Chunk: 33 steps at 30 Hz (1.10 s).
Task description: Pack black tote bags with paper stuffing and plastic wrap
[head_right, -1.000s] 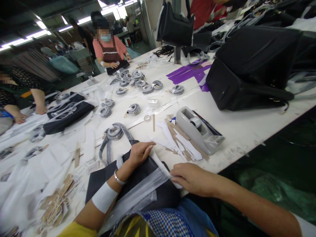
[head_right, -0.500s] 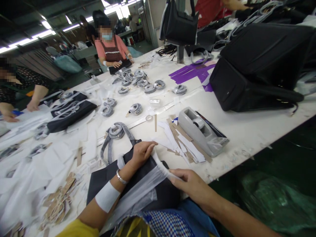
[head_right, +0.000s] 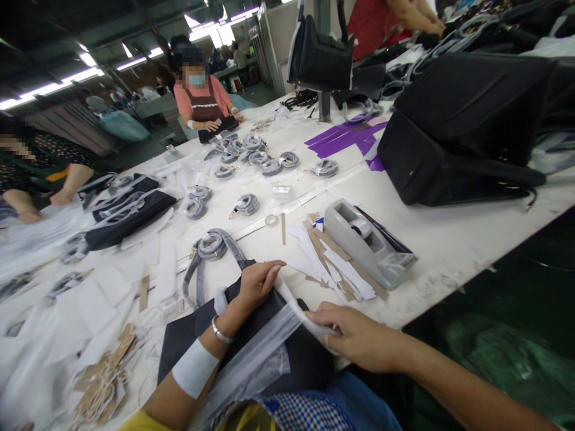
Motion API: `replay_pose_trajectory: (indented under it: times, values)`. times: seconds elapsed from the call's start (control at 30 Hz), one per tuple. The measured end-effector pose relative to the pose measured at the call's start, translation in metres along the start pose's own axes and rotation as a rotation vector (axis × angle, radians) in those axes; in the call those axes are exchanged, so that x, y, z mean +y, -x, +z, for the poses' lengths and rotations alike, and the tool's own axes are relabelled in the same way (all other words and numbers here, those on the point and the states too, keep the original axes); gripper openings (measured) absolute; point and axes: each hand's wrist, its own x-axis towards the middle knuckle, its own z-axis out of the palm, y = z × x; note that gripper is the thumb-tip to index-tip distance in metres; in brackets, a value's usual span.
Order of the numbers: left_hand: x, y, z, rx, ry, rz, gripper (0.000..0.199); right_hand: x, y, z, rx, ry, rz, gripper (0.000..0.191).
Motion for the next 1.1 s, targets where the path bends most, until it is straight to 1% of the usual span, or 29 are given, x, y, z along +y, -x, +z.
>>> replay_pose_trajectory:
  times: [0.1,0.2,0.23,0.3,0.37,0.43,0.5,0.53,0.57,0.63,0.73,0.8,0.9,0.97,1.03,1.07,1.1]
  values:
    - [0.000,0.000,-0.004,0.009,-0.010,0.002,0.032,-0.006,0.003,-0.011,-0.080,0.087,0.017,0.033]
    - [0.002,-0.001,-0.005,0.020,-0.024,0.019,0.032,-0.006,0.000,-0.017,-0.141,0.138,0.004,0.029]
    - [0.002,-0.002,-0.005,0.023,-0.026,0.023,0.031,-0.004,-0.001,-0.017,-0.139,0.153,-0.005,0.028]
    - [0.002,-0.003,-0.006,0.018,-0.009,0.018,0.030,0.000,-0.004,-0.016,-0.091,0.167,-0.011,0.025]
    - [0.002,-0.005,-0.008,-0.057,0.045,0.038,0.030,0.006,-0.003,-0.011,-0.019,0.166,0.002,0.021]
    - [0.002,-0.006,-0.009,-0.204,0.106,0.121,0.034,0.013,-0.001,-0.006,0.047,0.195,0.019,0.019]
    - [0.002,-0.006,-0.009,-0.318,0.134,0.203,0.037,0.017,0.003,-0.002,0.113,0.298,0.021,0.019]
    - [0.003,-0.005,-0.009,-0.333,0.134,0.223,0.038,0.018,0.005,0.000,0.146,0.372,0.022,0.019]
    - [0.004,-0.005,-0.010,-0.323,0.132,0.231,0.037,0.018,0.006,0.002,0.170,0.450,0.030,0.018]
    - [0.005,-0.004,-0.010,-0.251,0.140,0.238,0.034,0.015,0.008,0.004,0.181,0.581,0.066,0.017]
    - [0.009,-0.002,-0.014,-0.113,0.193,0.254,0.027,0.009,0.008,0.007,0.158,0.648,0.087,0.018]
    - [0.012,-0.003,-0.017,-0.042,0.227,0.251,0.025,0.007,0.007,0.010,0.187,0.581,0.030,0.024]
    - [0.019,-0.005,-0.021,0.025,0.260,0.249,0.025,0.012,0.003,0.021,0.327,0.321,-0.061,0.027]
    - [0.024,-0.007,-0.024,0.044,0.284,0.257,0.026,0.020,0.000,0.033,0.402,0.034,-0.062,0.022]
    - [0.028,-0.009,-0.027,0.045,0.300,0.266,0.027,0.028,-0.004,0.044,0.393,-0.312,-0.047,0.017]
    - [0.030,-0.010,-0.028,0.044,0.299,0.270,0.027,0.032,-0.005,0.048,0.371,-0.458,-0.040,0.021]
    - [0.031,-0.010,-0.028,0.044,0.294,0.274,0.026,0.035,-0.006,0.051,0.350,-0.548,-0.031,0.028]
